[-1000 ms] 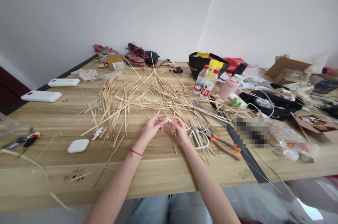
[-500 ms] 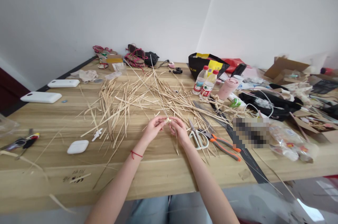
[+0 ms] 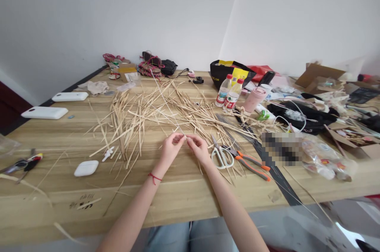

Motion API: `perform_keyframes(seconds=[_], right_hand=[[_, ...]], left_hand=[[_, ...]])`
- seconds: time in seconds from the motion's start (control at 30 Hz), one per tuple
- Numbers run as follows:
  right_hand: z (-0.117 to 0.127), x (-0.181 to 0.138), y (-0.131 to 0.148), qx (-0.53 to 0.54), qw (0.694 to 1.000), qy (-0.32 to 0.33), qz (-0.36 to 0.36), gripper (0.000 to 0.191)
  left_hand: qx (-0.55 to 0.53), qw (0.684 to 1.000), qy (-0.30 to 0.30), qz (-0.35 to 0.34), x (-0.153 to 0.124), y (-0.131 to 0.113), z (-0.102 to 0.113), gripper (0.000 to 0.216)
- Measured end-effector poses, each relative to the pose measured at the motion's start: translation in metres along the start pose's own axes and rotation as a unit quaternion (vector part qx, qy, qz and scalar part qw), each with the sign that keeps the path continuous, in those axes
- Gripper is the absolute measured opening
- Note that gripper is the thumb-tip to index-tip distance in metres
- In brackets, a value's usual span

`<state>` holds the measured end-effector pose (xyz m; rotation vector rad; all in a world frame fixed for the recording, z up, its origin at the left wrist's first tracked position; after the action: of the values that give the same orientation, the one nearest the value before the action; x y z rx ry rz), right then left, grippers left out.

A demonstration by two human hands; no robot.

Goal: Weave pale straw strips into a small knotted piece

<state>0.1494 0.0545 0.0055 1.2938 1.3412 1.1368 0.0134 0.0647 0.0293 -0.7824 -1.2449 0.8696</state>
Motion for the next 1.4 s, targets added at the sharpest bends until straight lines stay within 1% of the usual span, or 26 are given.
perform_keyframes(seconds=[0.17, 0.37, 0.47, 0.57, 0.63, 0.7, 0.9, 1.1, 1.2, 1.3, 1.4], right_hand=[[0.0, 0.0, 0.002, -0.054, 0.998, -0.005, 0.039, 0.023], [-0.005, -0.001, 0.0, -0.073, 0.996, 0.011, 0.042, 0.024], [-0.007, -0.001, -0.001, -0.087, 0.995, 0.015, 0.049, 0.025], [-0.01, -0.002, -0.001, -0.118, 0.991, 0.024, 0.061, 0.025], [-0.011, -0.003, -0.001, -0.14, 0.987, 0.026, 0.069, 0.026], [-0.012, -0.003, -0.001, -0.149, 0.986, 0.026, 0.072, 0.026], [-0.009, 0.0, -0.003, -0.092, 0.995, 0.015, 0.043, 0.028], [-0.01, 0.002, -0.006, 0.006, 0.999, 0.041, -0.018, 0.031], [-0.009, 0.004, -0.01, 0.041, 0.996, 0.052, -0.053, 0.034], [-0.005, 0.006, -0.012, 0.057, 0.996, 0.044, -0.06, 0.035], [-0.003, 0.007, -0.013, 0.065, 0.996, 0.036, -0.057, 0.033]], left_hand=[[-0.064, 0.997, -0.011, 0.046, -0.001, 0.021, -0.005, 0.024], [-0.151, 0.981, -0.032, 0.116, 0.0, 0.033, -0.009, 0.02], [-0.16, 0.977, -0.04, 0.136, 0.0, 0.036, -0.008, 0.018], [-0.156, 0.975, -0.062, 0.149, 0.0, 0.042, -0.005, 0.018], [-0.153, 0.974, -0.077, 0.148, -0.001, 0.045, -0.004, 0.019], [-0.147, 0.976, -0.08, 0.139, -0.001, 0.047, -0.003, 0.019], [-0.147, 0.98, -0.047, 0.123, 0.0, 0.041, -0.006, 0.022], [-0.198, 0.964, -0.043, 0.17, 0.0, 0.033, -0.004, 0.031], [-0.211, 0.961, -0.031, 0.178, -0.001, 0.031, -0.005, 0.034], [-0.197, 0.966, -0.004, 0.169, -0.001, 0.031, -0.006, 0.034], [-0.165, 0.977, 0.017, 0.135, 0.001, 0.031, -0.008, 0.032]])
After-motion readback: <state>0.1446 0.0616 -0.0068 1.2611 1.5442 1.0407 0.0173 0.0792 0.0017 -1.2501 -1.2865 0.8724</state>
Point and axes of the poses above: each hand's wrist, its own x-axis towards the middle knuckle, its own z-axis out of the back of the hand, y = z × x, the point moved 6 cm from there along x, towards the middle knuckle, and after that the axes turned 12 degrees about -z, right-handed, at the moved point
